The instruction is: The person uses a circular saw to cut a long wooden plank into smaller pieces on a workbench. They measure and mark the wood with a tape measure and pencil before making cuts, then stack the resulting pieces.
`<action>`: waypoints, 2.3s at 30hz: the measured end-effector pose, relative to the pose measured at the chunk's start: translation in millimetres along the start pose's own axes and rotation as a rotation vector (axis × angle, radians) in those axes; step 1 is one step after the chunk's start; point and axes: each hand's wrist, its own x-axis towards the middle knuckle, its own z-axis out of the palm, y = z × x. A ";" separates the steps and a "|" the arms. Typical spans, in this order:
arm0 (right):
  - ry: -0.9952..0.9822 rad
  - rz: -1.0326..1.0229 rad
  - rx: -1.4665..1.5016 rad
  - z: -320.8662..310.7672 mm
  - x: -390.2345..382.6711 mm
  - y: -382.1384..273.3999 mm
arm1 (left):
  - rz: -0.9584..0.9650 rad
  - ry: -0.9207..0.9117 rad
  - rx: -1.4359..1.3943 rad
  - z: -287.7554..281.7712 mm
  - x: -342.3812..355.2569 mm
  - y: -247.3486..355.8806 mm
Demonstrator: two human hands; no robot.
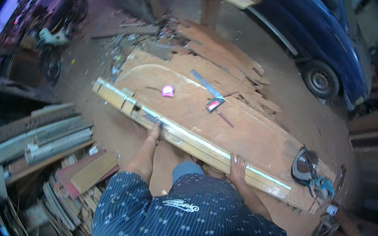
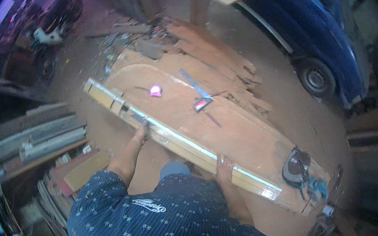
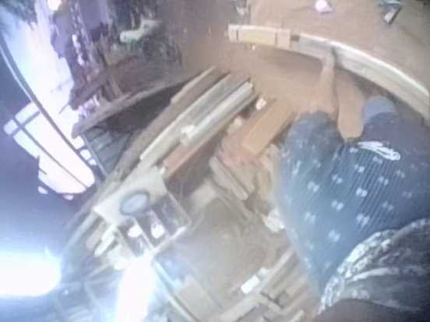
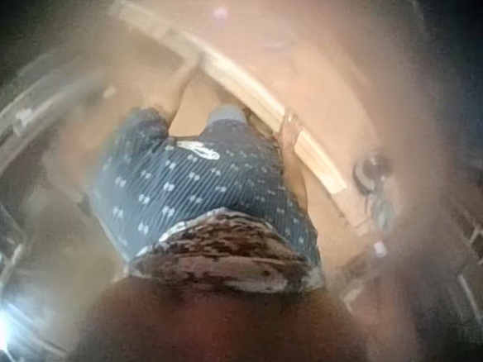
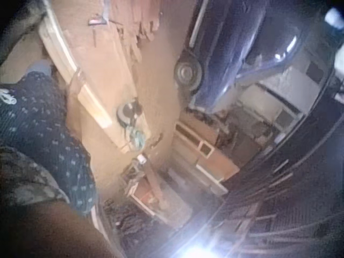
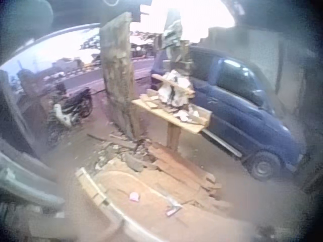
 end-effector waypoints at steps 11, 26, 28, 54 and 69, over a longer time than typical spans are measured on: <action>-0.113 0.094 0.069 -14.2 -6.6 22.6 | -0.105 -0.053 0.113 35.7 -78.1 -55.3; 0.045 0.433 0.252 -31.4 -44.6 59.1 | 0.853 0.224 0.950 112.9 36.7 160.3; 0.088 0.405 0.294 -36.0 -41.6 60.1 | 1.178 0.505 1.247 51.2 112.6 165.5; 0.074 0.458 1.665 -90.0 25.5 15.2 | 0.896 -0.898 0.879 295.1 -250.1 70.3; 0.713 1.065 1.004 102.0 -179.8 350.0 | 0.771 -0.884 1.724 347.4 -243.6 9.0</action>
